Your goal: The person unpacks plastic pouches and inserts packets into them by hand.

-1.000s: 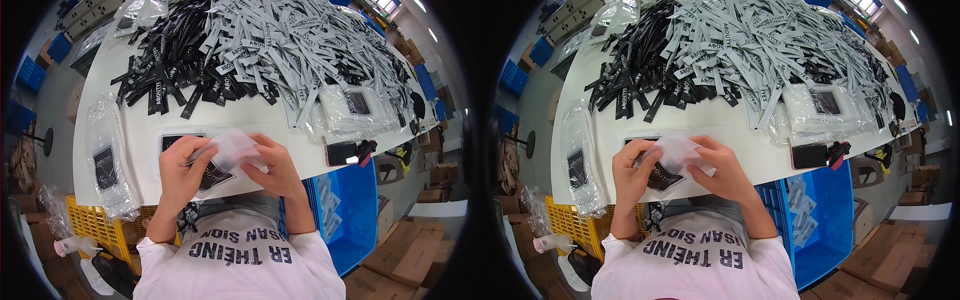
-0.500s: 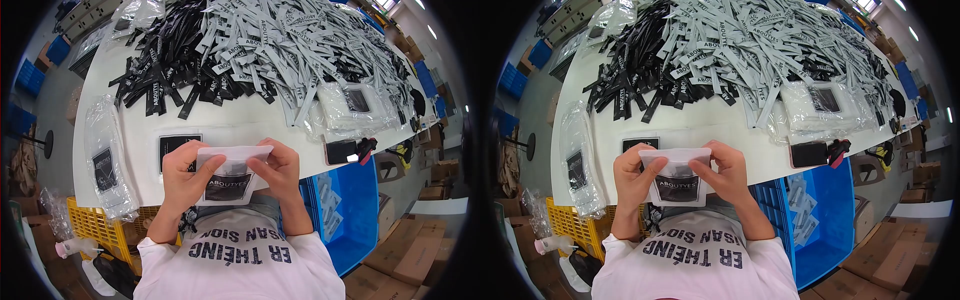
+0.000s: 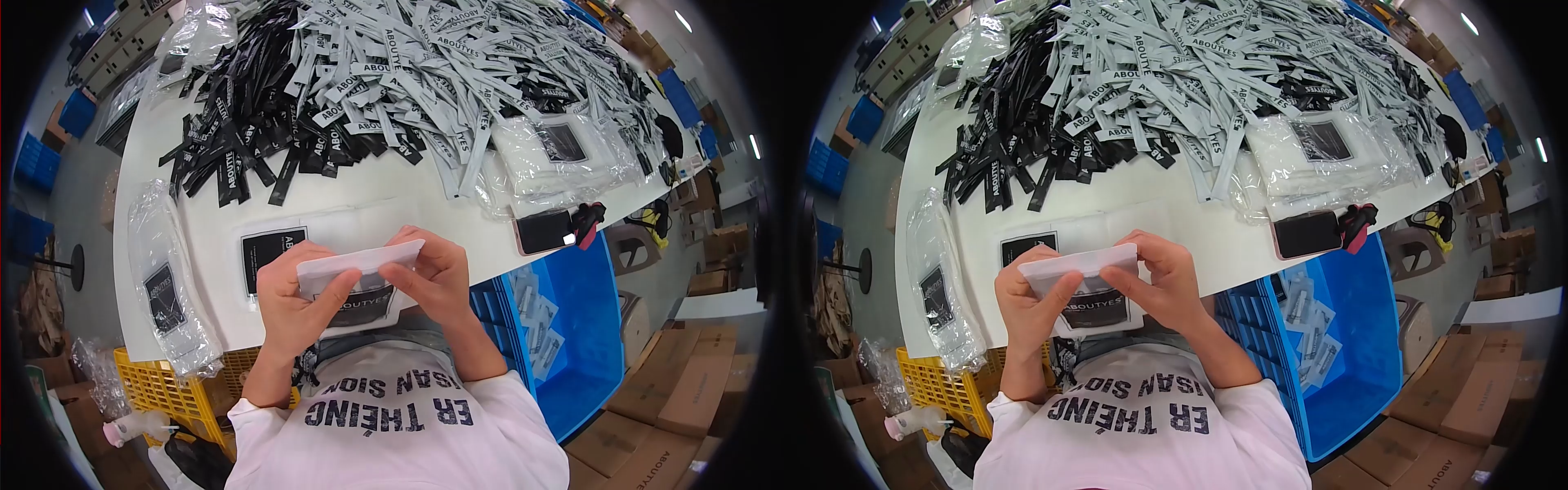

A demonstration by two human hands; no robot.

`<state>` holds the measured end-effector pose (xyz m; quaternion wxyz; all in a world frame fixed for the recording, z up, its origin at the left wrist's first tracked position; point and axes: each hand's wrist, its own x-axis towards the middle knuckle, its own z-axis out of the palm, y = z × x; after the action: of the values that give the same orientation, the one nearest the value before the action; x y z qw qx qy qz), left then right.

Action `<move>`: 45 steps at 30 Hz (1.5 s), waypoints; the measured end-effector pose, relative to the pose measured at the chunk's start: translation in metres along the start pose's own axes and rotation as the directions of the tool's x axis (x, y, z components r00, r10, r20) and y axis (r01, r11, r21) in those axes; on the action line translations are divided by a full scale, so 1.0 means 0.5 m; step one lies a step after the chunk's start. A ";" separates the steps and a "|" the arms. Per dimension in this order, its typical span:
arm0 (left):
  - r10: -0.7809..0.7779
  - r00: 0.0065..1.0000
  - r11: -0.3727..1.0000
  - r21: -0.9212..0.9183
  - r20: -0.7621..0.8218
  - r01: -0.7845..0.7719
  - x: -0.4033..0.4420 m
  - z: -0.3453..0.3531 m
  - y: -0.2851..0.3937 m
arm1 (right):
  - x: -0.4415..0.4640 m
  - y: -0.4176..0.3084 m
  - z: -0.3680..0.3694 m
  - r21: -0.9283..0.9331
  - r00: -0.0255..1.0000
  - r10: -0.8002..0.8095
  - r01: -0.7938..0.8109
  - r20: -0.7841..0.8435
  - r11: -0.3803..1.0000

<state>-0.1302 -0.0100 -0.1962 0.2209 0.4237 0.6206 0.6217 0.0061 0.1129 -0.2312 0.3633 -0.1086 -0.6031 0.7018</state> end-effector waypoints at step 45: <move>-0.073 0.956 0.985 -0.127 0.285 0.113 0.011 0.064 -0.059 | -0.061 -0.130 -0.269 -0.831 0.841 -0.231 -0.368 -0.489 0.417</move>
<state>-0.1148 0.0169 -0.2271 0.3649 0.4606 0.5569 0.5870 0.1320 0.1970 -0.2134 0.3675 -0.5031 -0.7511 0.2183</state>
